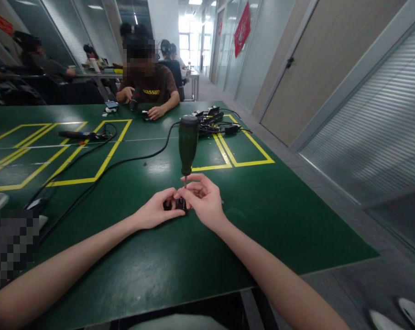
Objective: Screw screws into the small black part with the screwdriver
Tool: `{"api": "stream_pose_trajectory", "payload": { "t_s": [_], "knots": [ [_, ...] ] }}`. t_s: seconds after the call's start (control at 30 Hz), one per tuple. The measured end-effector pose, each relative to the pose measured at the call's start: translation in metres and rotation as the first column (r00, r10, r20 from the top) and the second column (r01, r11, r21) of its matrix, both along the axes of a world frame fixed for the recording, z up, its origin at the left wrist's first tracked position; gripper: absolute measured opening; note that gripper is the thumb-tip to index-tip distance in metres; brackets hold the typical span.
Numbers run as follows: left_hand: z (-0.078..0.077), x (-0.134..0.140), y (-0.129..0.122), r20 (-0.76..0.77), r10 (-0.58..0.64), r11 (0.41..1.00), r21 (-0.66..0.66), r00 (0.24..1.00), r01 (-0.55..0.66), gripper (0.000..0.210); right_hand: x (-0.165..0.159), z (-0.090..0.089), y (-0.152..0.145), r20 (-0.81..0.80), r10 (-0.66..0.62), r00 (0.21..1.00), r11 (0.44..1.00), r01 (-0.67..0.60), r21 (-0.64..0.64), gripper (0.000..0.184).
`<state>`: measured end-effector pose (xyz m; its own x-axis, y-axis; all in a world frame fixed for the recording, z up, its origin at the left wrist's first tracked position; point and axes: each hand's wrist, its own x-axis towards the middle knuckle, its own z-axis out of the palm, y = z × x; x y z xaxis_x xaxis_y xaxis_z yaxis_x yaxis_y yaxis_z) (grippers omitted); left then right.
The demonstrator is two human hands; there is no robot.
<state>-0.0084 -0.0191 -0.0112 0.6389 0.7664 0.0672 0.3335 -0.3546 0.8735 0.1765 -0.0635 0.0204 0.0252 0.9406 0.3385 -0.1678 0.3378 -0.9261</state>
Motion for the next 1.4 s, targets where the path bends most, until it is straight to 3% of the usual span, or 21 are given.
{"api": "stream_pose_trajectory", "payload": {
  "t_s": [0.33,0.43,0.6,0.77,1.4],
  "knots": [
    [-0.0011,-0.0006,0.0005,0.023,-0.004,1.0,0.003,1.0,0.004,0.037,0.0036,0.0013,-0.0018,0.01,0.013,1.0,0.998,-0.013,0.054,0.014],
    [0.0001,-0.0005,0.0,0.016,-0.012,1.0,-0.003,1.0,0.012,0.036,0.0019,-0.001,-0.0014,0.003,0.034,0.999,0.998,-0.034,0.048,0.018],
    [0.0035,0.0002,-0.0012,0.006,-0.003,1.0,0.003,1.0,0.003,0.035,-0.0007,-0.0056,-0.0006,-0.039,-0.001,0.999,1.0,0.001,0.007,0.039],
    [0.0031,0.0007,-0.001,0.011,-0.004,1.0,0.011,1.0,0.004,0.036,-0.0017,-0.0032,-0.0023,-0.024,-0.061,0.998,0.998,0.061,-0.026,0.028],
    [-0.0002,0.0001,0.0005,0.032,-0.019,1.0,-0.001,0.999,0.019,0.032,0.0028,-0.0046,-0.0015,-0.011,-0.013,1.0,0.999,0.013,0.039,0.02]
  ]
}}
